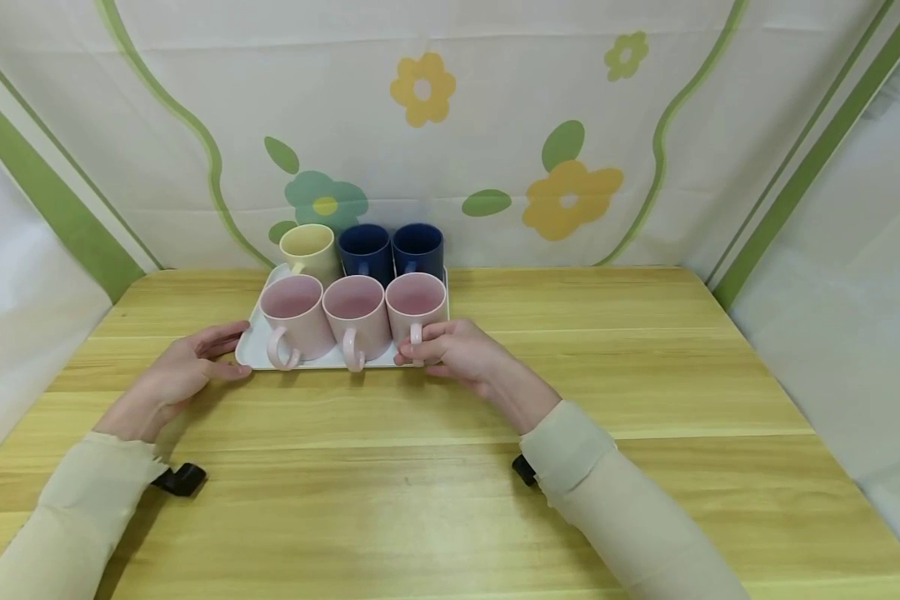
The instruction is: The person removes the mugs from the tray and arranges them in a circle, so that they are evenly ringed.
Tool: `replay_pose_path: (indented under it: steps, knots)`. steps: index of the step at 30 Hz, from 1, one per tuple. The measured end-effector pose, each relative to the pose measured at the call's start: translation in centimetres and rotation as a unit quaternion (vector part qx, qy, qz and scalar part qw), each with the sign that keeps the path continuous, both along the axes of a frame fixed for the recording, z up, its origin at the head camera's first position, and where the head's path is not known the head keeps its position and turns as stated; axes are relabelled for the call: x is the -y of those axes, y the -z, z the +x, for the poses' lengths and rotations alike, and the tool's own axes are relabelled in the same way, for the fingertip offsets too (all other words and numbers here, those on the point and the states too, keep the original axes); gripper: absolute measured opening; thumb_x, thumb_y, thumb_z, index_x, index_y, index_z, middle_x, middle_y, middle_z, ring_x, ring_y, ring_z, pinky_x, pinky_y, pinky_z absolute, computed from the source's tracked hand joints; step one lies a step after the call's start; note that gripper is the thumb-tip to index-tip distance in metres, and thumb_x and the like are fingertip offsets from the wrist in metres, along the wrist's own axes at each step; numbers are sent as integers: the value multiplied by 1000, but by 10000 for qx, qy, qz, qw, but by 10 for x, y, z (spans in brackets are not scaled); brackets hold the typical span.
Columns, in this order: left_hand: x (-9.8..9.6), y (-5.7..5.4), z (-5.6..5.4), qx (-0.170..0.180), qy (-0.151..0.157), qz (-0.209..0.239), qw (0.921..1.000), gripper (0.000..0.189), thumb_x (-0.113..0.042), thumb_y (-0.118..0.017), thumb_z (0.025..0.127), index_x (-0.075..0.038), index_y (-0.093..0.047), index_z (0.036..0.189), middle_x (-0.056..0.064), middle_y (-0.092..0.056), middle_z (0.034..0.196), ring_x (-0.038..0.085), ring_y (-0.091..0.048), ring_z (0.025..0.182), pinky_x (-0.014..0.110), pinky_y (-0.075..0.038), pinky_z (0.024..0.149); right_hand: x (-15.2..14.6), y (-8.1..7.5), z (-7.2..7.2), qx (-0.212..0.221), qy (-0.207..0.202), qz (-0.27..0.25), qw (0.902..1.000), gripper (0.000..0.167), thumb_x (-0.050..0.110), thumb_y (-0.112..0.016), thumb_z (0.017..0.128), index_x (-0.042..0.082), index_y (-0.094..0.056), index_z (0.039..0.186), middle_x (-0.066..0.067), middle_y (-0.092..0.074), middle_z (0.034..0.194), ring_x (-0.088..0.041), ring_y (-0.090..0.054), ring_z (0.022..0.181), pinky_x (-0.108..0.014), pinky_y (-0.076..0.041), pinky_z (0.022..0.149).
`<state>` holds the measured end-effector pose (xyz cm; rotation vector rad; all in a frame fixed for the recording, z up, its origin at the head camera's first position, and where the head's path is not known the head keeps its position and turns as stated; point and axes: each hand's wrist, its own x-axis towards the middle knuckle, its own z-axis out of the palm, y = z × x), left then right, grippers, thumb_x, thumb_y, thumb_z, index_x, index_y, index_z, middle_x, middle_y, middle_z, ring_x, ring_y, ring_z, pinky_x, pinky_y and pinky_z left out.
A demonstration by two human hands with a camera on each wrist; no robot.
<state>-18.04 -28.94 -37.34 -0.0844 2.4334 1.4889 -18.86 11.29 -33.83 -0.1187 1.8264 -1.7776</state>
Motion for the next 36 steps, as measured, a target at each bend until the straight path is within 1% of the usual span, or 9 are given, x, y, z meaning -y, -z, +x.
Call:
replay_pose_path:
  steps: [3,5,10,16,18,23,26,31,36]
  knots:
    - [0,0,0,-13,2,-5,10000,90,-7,-75,96,-9,-24,170,25,-36,169,40,-32,156,51,-30,123,0,0,1,-10,90,-85,9999,26,7,-65,103,-10,-67,123,-2,-75,105,-16,-73,106,-52,-44,121]
    - [0,-1,1,-3,10,-25,10000,90,-9,-76,96,-10,-25,170,25,-36,169,39,-33,156,50,-31,123,0,0,2,-20,196,-151,9997,20,6,-63,104,-8,-68,118,-4,-73,106,-16,-73,103,-53,-45,120]
    - [-1,-2,1,-9,19,-38,10000,90,-9,-76,96,-9,-25,170,25,-36,169,40,-34,156,45,-34,119,-4,-2,5,-104,428,-208,9988,16,4,-60,106,-7,-68,114,-4,-73,100,-15,-74,100,-55,-47,117]
    - [-1,-2,1,-3,-12,53,10000,90,-5,-74,96,-8,-23,170,26,-33,170,42,-30,157,56,-28,124,-8,-6,8,-99,518,-118,9985,14,8,-61,107,-3,-69,107,-3,-75,96,-14,-76,96,-53,-49,116]
    - [-2,-2,1,0,-25,70,10000,90,-5,-74,96,-8,-23,170,27,-33,171,42,-30,157,58,-27,125,-8,-7,9,-82,480,-56,9988,18,12,-62,106,-4,-71,109,-2,-76,95,-14,-76,93,-51,-51,114]
    - [-2,-2,2,-24,-22,70,10000,91,-6,-75,95,-7,-24,170,26,-33,170,42,-30,157,58,-26,126,-8,-6,7,-39,362,42,9993,32,17,-63,107,-10,-71,121,-1,-77,90,-13,-76,89,-43,-57,106]
    - [-2,-3,2,-26,-20,57,10000,91,-8,-77,95,-8,-24,170,25,-35,170,41,-31,157,56,-27,125,-9,-5,6,-43,400,45,9992,34,17,-62,107,-11,-70,125,-2,-77,89,-13,-75,89,-44,-57,106]
    - [-1,-2,1,-22,-35,76,10000,91,-7,-76,95,-8,-24,170,25,-35,170,41,-31,157,57,-26,126,-11,-5,7,-130,536,107,9984,34,16,-62,107,-13,-69,124,-3,-76,92,-15,-75,91,-50,-53,111]
    - [-2,-1,1,-12,-79,163,9998,90,-5,-75,95,-7,-24,170,27,-34,170,42,-30,157,60,-23,127,-12,-5,8,-128,590,118,9981,34,20,-61,108,-11,-69,119,-3,-74,93,-16,-74,91,-50,-53,112]
